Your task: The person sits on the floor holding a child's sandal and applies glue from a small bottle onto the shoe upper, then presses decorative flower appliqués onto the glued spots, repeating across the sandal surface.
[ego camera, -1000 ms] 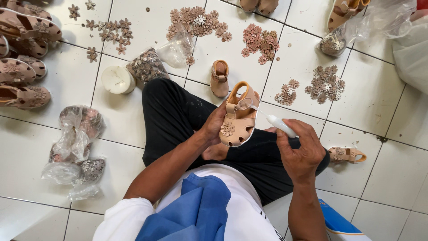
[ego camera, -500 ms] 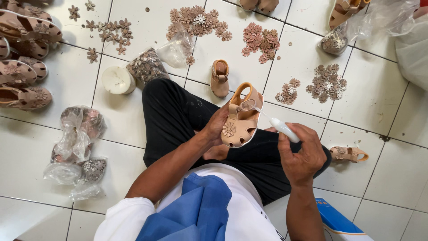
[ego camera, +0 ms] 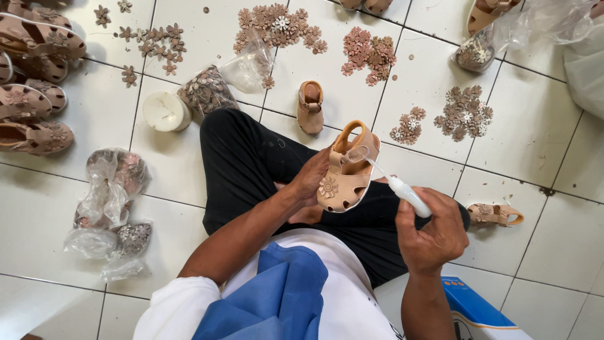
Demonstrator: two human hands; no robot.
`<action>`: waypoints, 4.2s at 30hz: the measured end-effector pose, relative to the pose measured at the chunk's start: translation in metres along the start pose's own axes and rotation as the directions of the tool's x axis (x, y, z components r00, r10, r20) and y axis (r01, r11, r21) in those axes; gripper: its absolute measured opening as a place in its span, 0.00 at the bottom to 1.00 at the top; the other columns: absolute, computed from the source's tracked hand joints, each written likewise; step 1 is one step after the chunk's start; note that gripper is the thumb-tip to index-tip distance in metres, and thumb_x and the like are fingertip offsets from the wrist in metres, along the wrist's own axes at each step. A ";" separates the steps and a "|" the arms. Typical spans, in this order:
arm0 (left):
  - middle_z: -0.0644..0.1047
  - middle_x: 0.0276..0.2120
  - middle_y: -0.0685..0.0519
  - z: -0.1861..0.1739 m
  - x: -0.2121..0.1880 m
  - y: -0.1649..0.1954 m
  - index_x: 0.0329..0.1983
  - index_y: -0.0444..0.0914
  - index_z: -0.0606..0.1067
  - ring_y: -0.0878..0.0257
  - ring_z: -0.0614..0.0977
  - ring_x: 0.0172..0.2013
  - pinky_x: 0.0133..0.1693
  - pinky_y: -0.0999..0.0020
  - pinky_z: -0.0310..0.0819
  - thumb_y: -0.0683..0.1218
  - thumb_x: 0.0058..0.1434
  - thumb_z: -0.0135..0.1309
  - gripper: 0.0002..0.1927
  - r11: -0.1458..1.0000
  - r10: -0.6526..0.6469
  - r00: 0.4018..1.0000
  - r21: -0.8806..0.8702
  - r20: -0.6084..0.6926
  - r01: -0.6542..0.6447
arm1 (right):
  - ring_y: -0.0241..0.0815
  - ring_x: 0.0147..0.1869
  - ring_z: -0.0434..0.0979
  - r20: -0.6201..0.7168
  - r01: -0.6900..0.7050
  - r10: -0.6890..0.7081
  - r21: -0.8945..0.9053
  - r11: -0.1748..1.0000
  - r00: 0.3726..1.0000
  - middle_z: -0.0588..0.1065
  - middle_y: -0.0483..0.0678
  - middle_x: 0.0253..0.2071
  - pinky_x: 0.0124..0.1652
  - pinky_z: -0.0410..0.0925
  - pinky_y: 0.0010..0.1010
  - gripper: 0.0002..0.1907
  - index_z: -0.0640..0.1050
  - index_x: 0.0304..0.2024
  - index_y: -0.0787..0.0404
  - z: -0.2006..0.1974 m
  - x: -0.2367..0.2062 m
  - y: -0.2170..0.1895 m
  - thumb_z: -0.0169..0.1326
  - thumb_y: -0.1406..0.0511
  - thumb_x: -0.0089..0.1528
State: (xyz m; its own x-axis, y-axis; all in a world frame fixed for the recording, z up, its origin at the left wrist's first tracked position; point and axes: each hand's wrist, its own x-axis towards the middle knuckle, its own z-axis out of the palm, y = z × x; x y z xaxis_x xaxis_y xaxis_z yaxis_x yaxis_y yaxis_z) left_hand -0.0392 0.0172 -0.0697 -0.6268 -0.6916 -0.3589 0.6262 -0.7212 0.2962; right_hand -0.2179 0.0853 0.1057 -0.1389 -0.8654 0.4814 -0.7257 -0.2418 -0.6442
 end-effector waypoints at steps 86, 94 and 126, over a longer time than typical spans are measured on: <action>0.80 0.46 0.43 -0.055 -0.039 0.040 0.61 0.32 0.69 0.55 0.85 0.40 0.38 0.61 0.85 0.52 0.76 0.42 0.21 0.999 0.048 0.988 -0.015 -0.144 -0.050 | 0.41 0.40 0.80 0.244 -0.530 0.509 0.022 0.848 0.825 0.79 0.48 0.38 0.41 0.73 0.34 0.11 0.76 0.42 0.64 0.185 0.022 0.180 0.63 0.66 0.61; 0.80 0.43 0.45 -0.054 -0.030 0.046 0.57 0.33 0.71 0.56 0.86 0.37 0.36 0.62 0.86 0.54 0.74 0.40 0.22 0.996 -0.032 0.975 -0.083 -0.222 0.014 | 0.48 0.44 0.79 0.213 -0.423 0.430 -0.077 0.903 0.878 0.77 0.52 0.42 0.43 0.72 0.39 0.15 0.75 0.45 0.63 0.206 0.048 0.188 0.65 0.67 0.58; 0.78 0.50 0.43 -0.026 -0.021 0.030 0.62 0.30 0.67 0.57 0.85 0.44 0.44 0.61 0.86 0.53 0.76 0.44 0.23 0.992 0.049 0.998 -0.115 -0.042 -0.053 | 0.39 0.39 0.81 0.249 -0.730 0.721 0.474 0.492 0.647 0.81 0.52 0.39 0.42 0.77 0.30 0.10 0.79 0.49 0.71 0.082 0.004 0.224 0.59 0.71 0.66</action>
State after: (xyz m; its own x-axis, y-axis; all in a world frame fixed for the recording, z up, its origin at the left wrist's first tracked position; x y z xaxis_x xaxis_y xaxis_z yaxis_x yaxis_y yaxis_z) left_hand 0.0044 0.0109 -0.0763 -0.5756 -0.7237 -0.3807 0.7078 -0.6740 0.2113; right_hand -0.3263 -0.0083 -0.0853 -0.4448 -0.8436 -0.3008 0.0637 0.3051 -0.9502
